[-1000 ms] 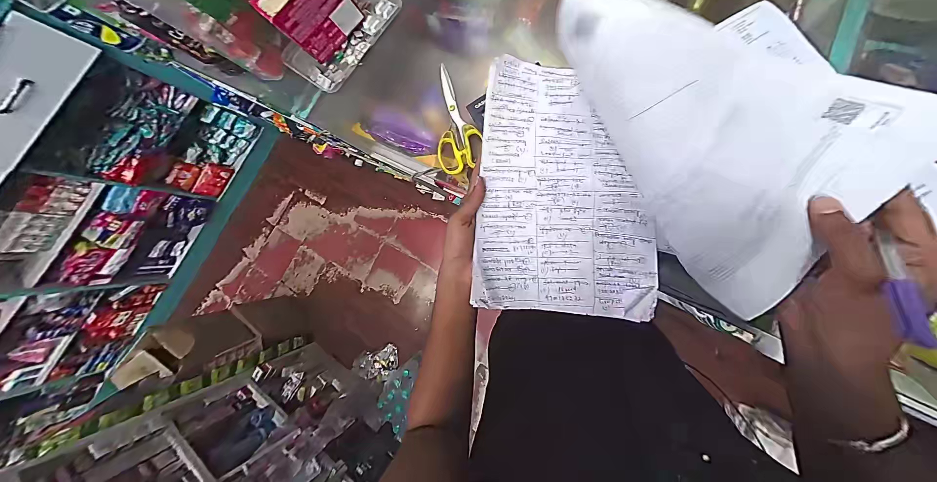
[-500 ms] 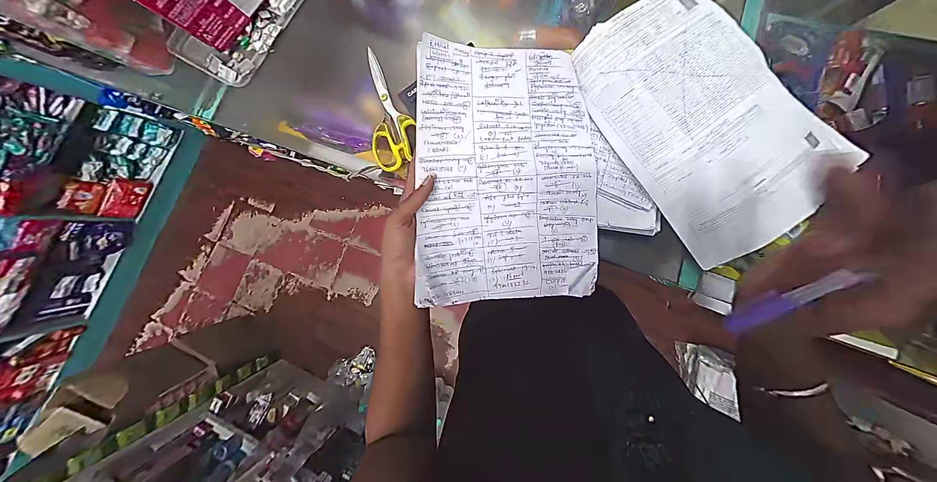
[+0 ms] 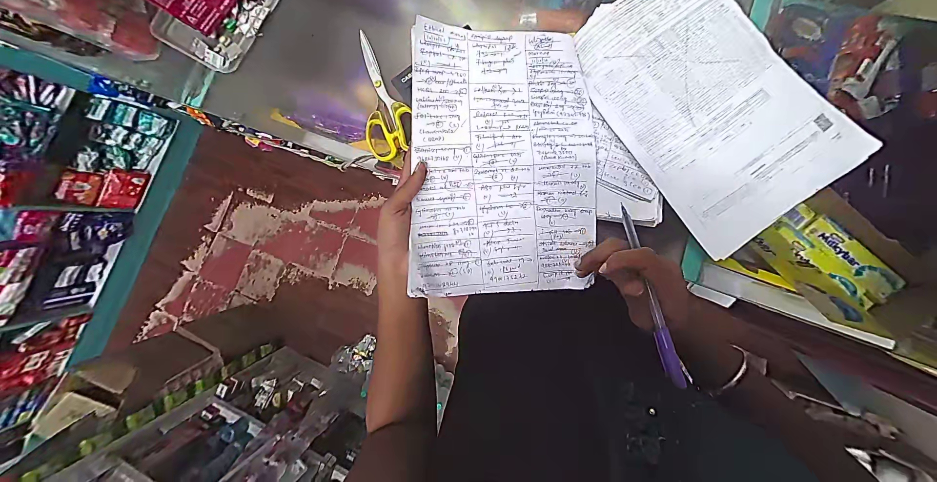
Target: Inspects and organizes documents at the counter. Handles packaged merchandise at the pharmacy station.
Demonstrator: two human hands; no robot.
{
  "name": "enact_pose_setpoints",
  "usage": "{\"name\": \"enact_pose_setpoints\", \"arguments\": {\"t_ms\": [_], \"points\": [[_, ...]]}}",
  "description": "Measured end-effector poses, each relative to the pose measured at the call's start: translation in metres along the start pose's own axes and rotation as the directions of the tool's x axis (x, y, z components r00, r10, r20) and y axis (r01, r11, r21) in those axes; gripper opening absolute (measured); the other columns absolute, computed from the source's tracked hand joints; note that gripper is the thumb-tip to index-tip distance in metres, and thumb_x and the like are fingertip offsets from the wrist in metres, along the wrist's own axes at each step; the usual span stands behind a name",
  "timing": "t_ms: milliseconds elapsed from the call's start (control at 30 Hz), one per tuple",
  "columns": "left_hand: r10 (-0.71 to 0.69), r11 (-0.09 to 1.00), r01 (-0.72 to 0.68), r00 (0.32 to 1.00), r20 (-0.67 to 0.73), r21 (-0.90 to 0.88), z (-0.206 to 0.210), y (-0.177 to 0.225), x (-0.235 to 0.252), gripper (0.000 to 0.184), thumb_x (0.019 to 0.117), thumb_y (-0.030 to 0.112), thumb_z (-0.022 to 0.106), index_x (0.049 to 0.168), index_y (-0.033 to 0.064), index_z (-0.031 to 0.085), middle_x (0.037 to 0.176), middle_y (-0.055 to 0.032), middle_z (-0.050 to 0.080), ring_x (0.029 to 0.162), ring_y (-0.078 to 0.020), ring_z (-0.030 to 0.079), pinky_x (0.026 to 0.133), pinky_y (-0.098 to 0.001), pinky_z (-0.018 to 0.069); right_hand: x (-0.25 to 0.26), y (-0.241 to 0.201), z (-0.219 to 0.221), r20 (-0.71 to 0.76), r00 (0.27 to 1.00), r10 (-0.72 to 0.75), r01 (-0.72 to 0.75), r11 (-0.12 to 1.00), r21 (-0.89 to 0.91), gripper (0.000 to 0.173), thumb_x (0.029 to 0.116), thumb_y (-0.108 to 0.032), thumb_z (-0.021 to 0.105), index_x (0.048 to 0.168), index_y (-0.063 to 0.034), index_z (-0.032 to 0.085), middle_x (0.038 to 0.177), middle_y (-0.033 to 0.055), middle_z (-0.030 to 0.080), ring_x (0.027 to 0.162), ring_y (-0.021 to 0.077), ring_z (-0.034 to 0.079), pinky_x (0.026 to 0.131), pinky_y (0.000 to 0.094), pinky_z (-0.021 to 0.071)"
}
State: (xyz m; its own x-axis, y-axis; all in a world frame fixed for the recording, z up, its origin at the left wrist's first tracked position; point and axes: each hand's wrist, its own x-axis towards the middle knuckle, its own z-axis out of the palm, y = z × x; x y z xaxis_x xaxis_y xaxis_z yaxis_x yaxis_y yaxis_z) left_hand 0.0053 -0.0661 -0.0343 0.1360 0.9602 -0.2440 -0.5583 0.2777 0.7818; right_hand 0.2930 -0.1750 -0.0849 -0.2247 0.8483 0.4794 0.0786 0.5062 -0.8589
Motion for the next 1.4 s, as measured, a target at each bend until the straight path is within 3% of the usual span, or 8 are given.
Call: {"name": "enact_pose_setpoints", "arguments": {"t_ms": [300, 467, 533, 667, 800, 1133, 1233, 1400], "points": [[-0.010, 1.000, 0.010, 1.000, 0.018, -0.019, 0.000, 0.000, 0.001, 0.036, 0.1113, 0.024, 0.036, 0.144, 0.0206, 0.051, 0.117, -0.0006, 0.073, 0.097, -0.0073, 0.073, 0.082, -0.0256, 0.0623, -0.013, 0.001, 0.011, -0.044, 0.999, -0.017, 0.018, 1.000, 0.026, 0.050, 0.1086, -0.054, 0.034, 0.111, -0.0142, 0.064, 0.097, 0.0017, 0.070, 0.093, 0.0081, 0.069, 0.082, 0.0233, 0.0567], [-0.021, 1.000, 0.021, 0.999, 0.025, -0.003, -0.001, 0.002, 0.002, 0.038, 0.1120, 0.025, 0.033, 0.146, 0.0218, 0.049, 0.117, 0.0004, 0.072, 0.098, -0.0059, 0.073, 0.082, -0.0248, 0.0623, -0.004, -0.003, 0.013, -0.002, 0.987, -0.159, 0.154, 0.961, -0.228, 0.062, 0.1102, -0.051, 0.024, 0.117, -0.0071, 0.067, 0.088, 0.0084, 0.059, 0.081, 0.0135, 0.059, 0.074, 0.0214, 0.0502], [-0.018, 0.999, 0.019, 0.999, 0.047, -0.026, -0.002, 0.001, 0.003, 0.038, 0.1121, 0.026, 0.033, 0.147, 0.0216, 0.049, 0.119, -0.0005, 0.072, 0.099, -0.0066, 0.073, 0.083, -0.0259, 0.0621, -0.005, -0.007, 0.015, -0.013, 0.990, -0.137, 0.127, 0.948, -0.292, 0.045, 0.1118, -0.037, 0.033, 0.122, -0.0085, 0.066, 0.093, 0.0080, 0.059, 0.088, 0.0126, 0.060, 0.080, 0.0212, 0.0510], [-0.019, 0.997, 0.025, 0.997, 0.073, -0.078, -0.004, 0.000, 0.003, 0.037, 0.1111, 0.025, 0.037, 0.145, 0.0195, 0.051, 0.118, -0.0037, 0.072, 0.099, -0.0097, 0.073, 0.083, -0.0285, 0.0626, -0.014, 0.002, 0.024, -0.121, 0.985, -0.127, 0.092, 0.962, -0.256, 0.015, 0.0949, -0.013, 0.060, 0.109, -0.0074, 0.058, 0.093, 0.0060, 0.063, 0.086, 0.0098, 0.064, 0.078, 0.0207, 0.0550], [-0.017, 1.000, 0.018, 0.998, 0.058, -0.019, -0.003, 0.002, 0.003, 0.036, 0.1115, 0.024, 0.034, 0.143, 0.0195, 0.052, 0.115, -0.0016, 0.073, 0.095, -0.0070, 0.073, 0.080, -0.0252, 0.0628, -0.013, -0.003, 0.025, -0.102, 0.983, -0.152, 0.114, 0.944, -0.308, 0.006, 0.0896, -0.010, 0.064, 0.093, -0.0058, 0.060, 0.085, 0.0055, 0.058, 0.081, 0.0094, 0.058, 0.075, 0.0166, 0.0502], [-0.002, 1.000, 0.003, 0.998, 0.064, -0.026, -0.003, 0.000, 0.002, 0.037, 0.1116, 0.026, 0.035, 0.144, 0.0193, 0.051, 0.116, -0.0025, 0.072, 0.097, -0.0080, 0.073, 0.082, -0.0266, 0.0623, -0.013, -0.006, 0.025, -0.074, 0.983, -0.170, 0.123, 0.898, -0.422, 0.007, 0.0888, -0.013, 0.062, 0.085, -0.0081, 0.058, 0.075, 0.0052, 0.057, 0.073, 0.0146, 0.056, 0.073, 0.0232, 0.0476], [-0.003, 1.000, 0.004, 0.998, 0.066, -0.017, -0.002, 0.002, 0.002, 0.036, 0.1115, 0.025, 0.036, 0.144, 0.0193, 0.051, 0.116, -0.0027, 0.072, 0.097, -0.0078, 0.073, 0.082, -0.0268, 0.0625, -0.013, -0.006, 0.022, -0.094, 0.981, -0.169, 0.122, 0.918, -0.377, 0.006, 0.0899, -0.013, 0.062, 0.089, -0.0083, 0.059, 0.078, 0.0044, 0.058, 0.076, 0.0127, 0.057, 0.073, 0.0217, 0.0480], [0.021, 0.998, -0.017, 0.997, 0.071, -0.054, -0.004, 0.001, 0.004, 0.038, 0.1107, 0.023, 0.038, 0.147, 0.0178, 0.049, 0.120, -0.0053, 0.072, 0.101, -0.0111, 0.073, 0.085, -0.0301, 0.0625, 0.000, -0.022, -0.022, -0.274, 0.962, -0.010, -0.092, 0.930, -0.357, 0.022, 0.1029, -0.032, 0.063, 0.115, -0.0139, 0.066, 0.101, -0.0013, 0.069, 0.093, 0.0040, 0.066, 0.082, 0.0208, 0.0563]]}}
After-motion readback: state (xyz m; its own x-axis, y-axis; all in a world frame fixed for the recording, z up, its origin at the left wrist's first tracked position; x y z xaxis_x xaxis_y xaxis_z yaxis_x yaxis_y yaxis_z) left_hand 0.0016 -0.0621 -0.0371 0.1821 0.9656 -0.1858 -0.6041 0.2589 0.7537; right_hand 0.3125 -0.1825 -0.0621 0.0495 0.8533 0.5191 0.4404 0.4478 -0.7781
